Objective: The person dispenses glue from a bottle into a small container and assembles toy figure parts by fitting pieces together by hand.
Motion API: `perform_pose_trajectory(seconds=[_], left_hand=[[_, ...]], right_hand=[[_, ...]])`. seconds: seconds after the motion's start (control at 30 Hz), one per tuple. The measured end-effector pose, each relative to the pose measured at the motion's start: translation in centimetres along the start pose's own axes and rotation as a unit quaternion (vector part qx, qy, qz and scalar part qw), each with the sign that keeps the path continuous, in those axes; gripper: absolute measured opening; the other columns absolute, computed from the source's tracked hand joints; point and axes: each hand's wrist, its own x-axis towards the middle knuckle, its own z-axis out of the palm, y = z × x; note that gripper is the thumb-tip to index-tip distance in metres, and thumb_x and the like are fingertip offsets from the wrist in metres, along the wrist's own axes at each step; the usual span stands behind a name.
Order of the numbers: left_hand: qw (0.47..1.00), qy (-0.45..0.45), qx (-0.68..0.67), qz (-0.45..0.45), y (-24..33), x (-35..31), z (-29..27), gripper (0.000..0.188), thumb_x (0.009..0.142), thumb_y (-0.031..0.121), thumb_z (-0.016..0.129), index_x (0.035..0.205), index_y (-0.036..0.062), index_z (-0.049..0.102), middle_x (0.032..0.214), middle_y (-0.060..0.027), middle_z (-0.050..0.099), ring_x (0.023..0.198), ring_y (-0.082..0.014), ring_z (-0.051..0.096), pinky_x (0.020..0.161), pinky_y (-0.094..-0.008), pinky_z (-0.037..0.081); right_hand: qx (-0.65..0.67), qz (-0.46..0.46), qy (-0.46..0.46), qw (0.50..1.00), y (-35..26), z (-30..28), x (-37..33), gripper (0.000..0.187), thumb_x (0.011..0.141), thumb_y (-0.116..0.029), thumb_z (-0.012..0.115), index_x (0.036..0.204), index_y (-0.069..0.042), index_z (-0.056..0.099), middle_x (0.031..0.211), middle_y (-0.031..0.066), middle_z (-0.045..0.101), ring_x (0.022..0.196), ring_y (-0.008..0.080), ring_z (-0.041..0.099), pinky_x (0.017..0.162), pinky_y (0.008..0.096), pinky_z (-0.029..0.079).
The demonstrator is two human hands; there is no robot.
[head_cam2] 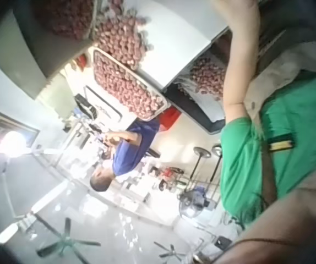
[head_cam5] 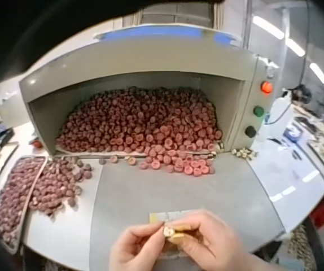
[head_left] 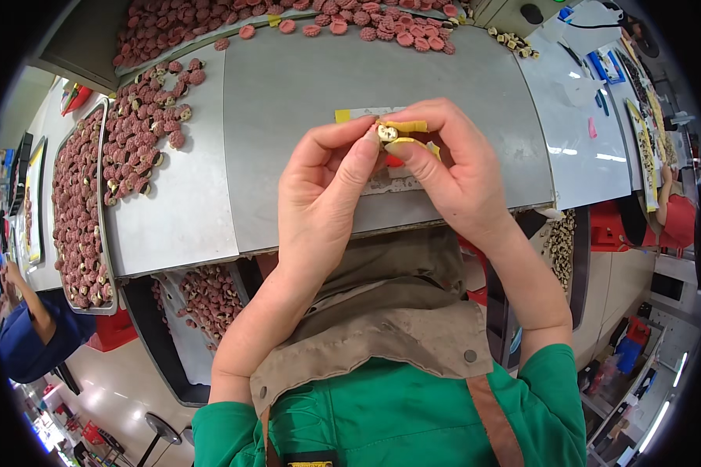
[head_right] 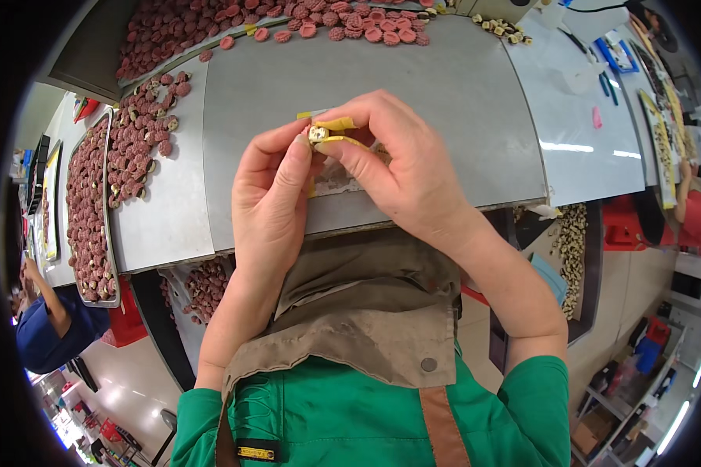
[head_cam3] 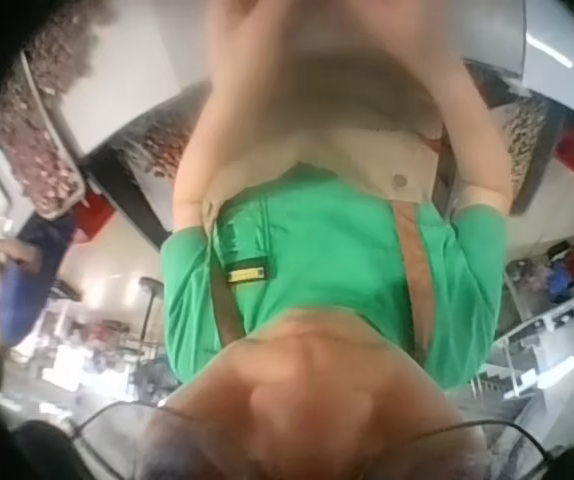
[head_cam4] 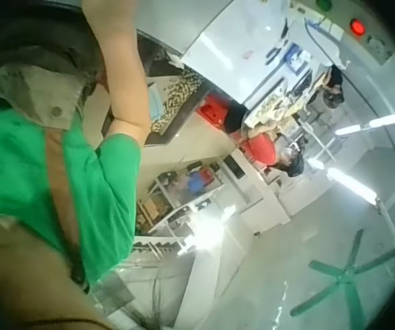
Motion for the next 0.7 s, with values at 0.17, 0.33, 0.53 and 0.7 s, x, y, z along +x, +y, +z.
perform_pose_trajectory(seconds=[0.17, 0.33, 0.53, 0.7], left_hand=[[0.998, -0.032, 0.008, -0.058, 0.6, 0.7, -0.4, 0.025, 0.097, 0.018, 0.059, 0.114, -0.0005, 0.059, 0.107, -0.0062, 0.063, 0.091, -0.0098, 0.058, 0.080, -0.0252, 0.049], [0.993, -0.052, -0.014, -0.106, 1.1, 0.7, -0.9, 0.028, 0.095, 0.018, 0.062, 0.115, -0.0009, 0.058, 0.105, -0.0062, 0.063, 0.092, -0.0103, 0.059, 0.080, -0.0248, 0.048], [0.993, -0.035, 0.045, -0.101, 1.6, -0.2, 0.5, 0.048, 0.089, 0.010, 0.065, 0.130, -0.0011, 0.042, 0.103, -0.0090, 0.061, 0.093, -0.0113, 0.059, 0.081, -0.0246, 0.049], [0.990, -0.049, 0.130, -0.014, 0.3, -0.9, 1.0, 0.055, 0.084, -0.005, 0.064, 0.132, -0.0005, 0.039, 0.103, -0.0096, 0.063, 0.093, -0.0116, 0.061, 0.083, -0.0229, 0.050]], right_hand=[[-0.251, -0.215, 0.012, 0.944, 0.4, -0.9, 0.4, 0.024, 0.086, -0.008, 0.066, 0.109, -0.004, 0.061, 0.101, 0.0110, 0.060, 0.092, 0.0241, 0.061, 0.079, 0.0311, 0.051], [-0.262, -0.185, -0.020, 0.947, -0.8, -1.5, 0.2, 0.027, 0.082, -0.009, 0.070, 0.107, -0.006, 0.062, 0.104, 0.0099, 0.059, 0.093, 0.0233, 0.060, 0.079, 0.0321, 0.051], [-0.216, -0.173, -0.058, 0.959, -1.2, -1.7, 0.1, 0.029, 0.072, -0.005, 0.076, 0.099, -0.006, 0.065, 0.102, 0.0076, 0.057, 0.090, 0.0215, 0.059, 0.075, 0.0312, 0.051], [-0.231, -0.181, -0.054, 0.954, -0.5, -1.9, -0.2, 0.031, 0.067, 0.000, 0.077, 0.095, -0.006, 0.065, 0.097, 0.0066, 0.057, 0.085, 0.0200, 0.059, 0.071, 0.0294, 0.051]])
